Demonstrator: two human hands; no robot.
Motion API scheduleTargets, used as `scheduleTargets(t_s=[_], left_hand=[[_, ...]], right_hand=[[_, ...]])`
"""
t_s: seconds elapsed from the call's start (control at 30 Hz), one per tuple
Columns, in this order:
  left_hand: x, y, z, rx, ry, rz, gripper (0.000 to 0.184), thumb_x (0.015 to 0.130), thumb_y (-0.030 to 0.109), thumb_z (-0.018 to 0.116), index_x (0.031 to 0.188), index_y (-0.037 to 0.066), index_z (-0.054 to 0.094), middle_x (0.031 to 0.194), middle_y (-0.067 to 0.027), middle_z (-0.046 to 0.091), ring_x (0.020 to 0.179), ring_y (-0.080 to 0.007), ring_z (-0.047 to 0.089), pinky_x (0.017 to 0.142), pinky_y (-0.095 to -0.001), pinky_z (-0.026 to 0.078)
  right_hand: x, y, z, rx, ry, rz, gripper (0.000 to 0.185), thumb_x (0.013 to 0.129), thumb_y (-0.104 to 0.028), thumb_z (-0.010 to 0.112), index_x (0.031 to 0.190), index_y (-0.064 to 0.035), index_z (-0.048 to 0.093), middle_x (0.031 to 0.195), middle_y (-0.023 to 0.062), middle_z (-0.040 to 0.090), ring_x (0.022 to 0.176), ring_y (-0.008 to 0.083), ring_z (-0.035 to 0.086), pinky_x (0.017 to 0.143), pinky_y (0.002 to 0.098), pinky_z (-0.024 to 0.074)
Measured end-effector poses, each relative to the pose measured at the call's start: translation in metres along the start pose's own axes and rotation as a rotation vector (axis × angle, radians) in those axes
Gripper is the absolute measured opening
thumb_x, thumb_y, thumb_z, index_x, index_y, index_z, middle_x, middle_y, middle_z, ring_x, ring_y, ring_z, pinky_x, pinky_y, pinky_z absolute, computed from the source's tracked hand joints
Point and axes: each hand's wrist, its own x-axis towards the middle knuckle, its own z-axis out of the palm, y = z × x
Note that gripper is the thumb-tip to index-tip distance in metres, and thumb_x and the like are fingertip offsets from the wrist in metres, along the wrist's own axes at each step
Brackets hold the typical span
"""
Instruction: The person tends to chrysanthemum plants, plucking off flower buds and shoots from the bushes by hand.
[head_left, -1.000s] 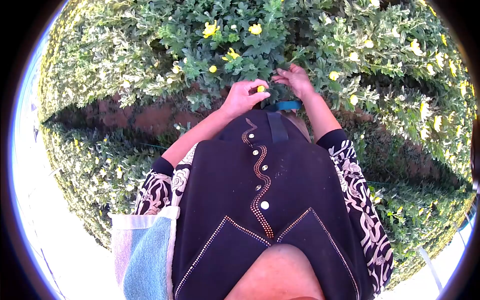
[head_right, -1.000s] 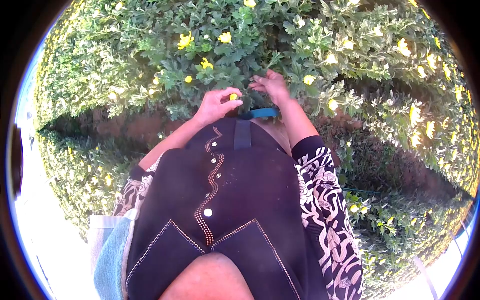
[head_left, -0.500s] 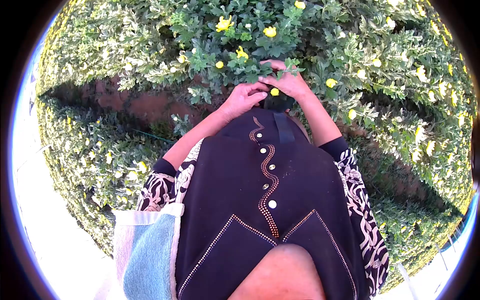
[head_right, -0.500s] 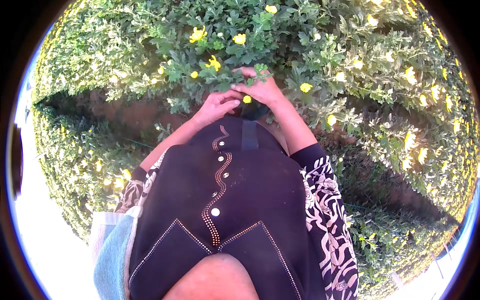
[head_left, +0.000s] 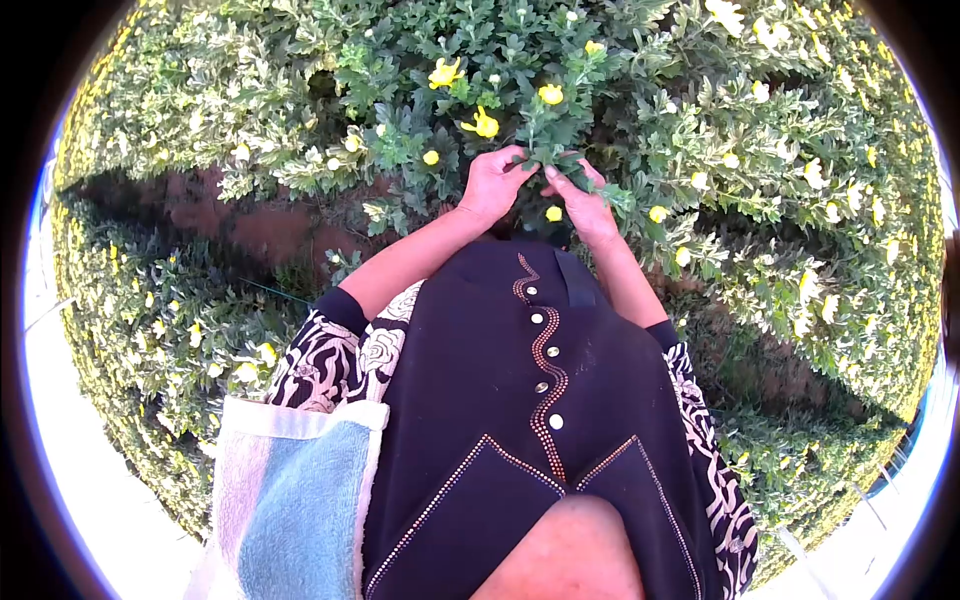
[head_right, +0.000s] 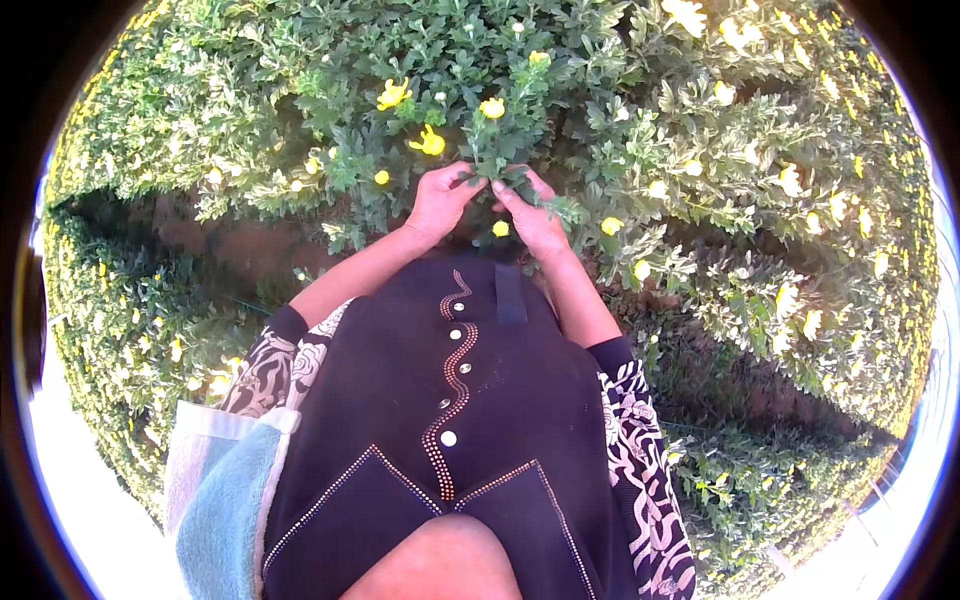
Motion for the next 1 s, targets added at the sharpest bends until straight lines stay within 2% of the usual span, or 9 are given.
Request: scheduleTargets(t_s=[0.07, 0.13, 0.2, 0.27, 0.3, 0.47, 0.53, 0.8, 1.0], left_hand=[[0.0, -0.006, 0.001, 0.01, 0.004, -0.066, 0.017, 0.083, 0.013, 0.07, 0.091, -0.001, 0.065, 0.068, -0.0064, 0.063, 0.065, -0.0103, 0.054, 0.064, -0.0268, 0.046], [-0.002, -0.017, 0.001, 0.133, 0.112, -0.051, 0.014, 0.083, 0.01, 0.066, 0.091, -0.002, 0.062, 0.072, -0.0129, 0.064, 0.066, -0.018, 0.059, 0.063, -0.0324, 0.048], [0.008, -0.035, -0.008, 0.459, 0.174, -0.068, 0.021, 0.084, 0.01, 0.06, 0.098, -0.005, 0.059, 0.083, -0.0254, 0.065, 0.081, -0.0405, 0.064, 0.071, -0.0449, 0.05], [0.017, -0.043, -0.017, 0.655, 0.254, -0.222, 0.025, 0.083, 0.012, 0.06, 0.101, -0.007, 0.058, 0.086, -0.0267, 0.065, 0.084, -0.0401, 0.065, 0.075, -0.0451, 0.051], [0.031, -0.094, -0.031, 0.628, 0.3, -0.16, 0.022, 0.087, 0.009, 0.058, 0.104, -0.005, 0.055, 0.088, -0.0217, 0.067, 0.08, -0.0332, 0.068, 0.068, -0.0404, 0.053], [0.023, -0.002, -0.01, -0.061, 0.19, -0.102, 0.013, 0.092, 0.0, 0.052, 0.105, 0.001, 0.052, 0.089, -0.0089, 0.066, 0.072, -0.0155, 0.067, 0.053, -0.0255, 0.05], [0.025, 0.015, -0.007, -0.313, 0.182, -0.114, 0.013, 0.091, 0.001, 0.053, 0.104, 0.002, 0.052, 0.081, -0.0063, 0.063, 0.067, -0.0157, 0.066, 0.052, -0.026, 0.05], [0.04, 0.056, 0.008, -0.157, 0.184, -0.132, 0.034, 0.084, 0.009, 0.07, 0.116, 0.007, 0.058, 0.065, 0.0033, 0.055, 0.047, -0.0047, 0.045, 0.043, -0.0215, 0.035], [0.022, 0.045, 0.002, -0.129, 0.224, -0.077, 0.015, 0.086, 0.008, 0.07, 0.1, 0.006, 0.067, 0.065, 0.0037, 0.056, 0.048, -0.0036, 0.044, 0.045, -0.0199, 0.034]], right_hand=[[-0.004, -0.007, 0.001, -0.109, -0.054, -0.085, 0.023, 0.09, -0.013, 0.067, 0.11, -0.0032, 0.062, 0.096, 0.0012, 0.063, 0.082, 0.0104, 0.058, 0.072, 0.0258, 0.0506], [0.003, 0.013, -0.012, -0.339, -0.137, -0.271, 0.024, 0.088, -0.01, 0.067, 0.111, -0.0039, 0.062, 0.1, 0.0014, 0.062, 0.085, 0.0103, 0.058, 0.074, 0.0259, 0.0504], [-0.003, 0.005, -0.012, -0.418, -0.173, -0.305, 0.025, 0.087, -0.008, 0.067, 0.112, -0.0046, 0.062, 0.101, 0.0016, 0.062, 0.087, 0.0109, 0.058, 0.076, 0.0263, 0.0504], [-0.009, 0.002, -0.012, -0.502, -0.211, -0.341, 0.026, 0.087, -0.007, 0.067, 0.112, -0.0052, 0.062, 0.102, 0.0017, 0.062, 0.089, 0.0116, 0.059, 0.078, 0.0266, 0.0504], [-0.014, 0.002, -0.012, -0.262, -0.228, -0.218, 0.026, 0.087, -0.008, 0.066, 0.113, -0.0052, 0.062, 0.101, 0.0025, 0.062, 0.09, 0.0129, 0.059, 0.079, 0.0271, 0.0504], [-0.003, -0.017, -0.026, 0.449, -0.03, 0.142, 0.022, 0.092, -0.012, 0.055, 0.113, -0.0062, 0.061, 0.091, 0.0035, 0.063, 0.079, 0.0136, 0.062, 0.067, 0.0264, 0.0512], [0.021, -0.01, -0.033, 0.128, 0.294, 0.176, 0.022, 0.093, -0.018, 0.057, 0.111, -0.0068, 0.062, 0.083, 0.0023, 0.065, 0.059, 0.0067, 0.053, 0.048, 0.0219, 0.0392], [0.068, -0.059, 0.0, 0.172, -0.132, 0.017, 0.031, 0.088, -0.017, 0.067, 0.118, -0.0113, 0.061, 0.066, -0.0005, 0.06, 0.049, 0.0046, 0.048, 0.043, 0.0185, 0.0323], [0.049, -0.041, 0.012, 0.254, 0.099, 0.007, 0.016, 0.088, -0.023, 0.07, 0.09, -0.0088, 0.063, 0.068, -0.0009, 0.06, 0.053, 0.0055, 0.051, 0.045, 0.0213, 0.0353]])
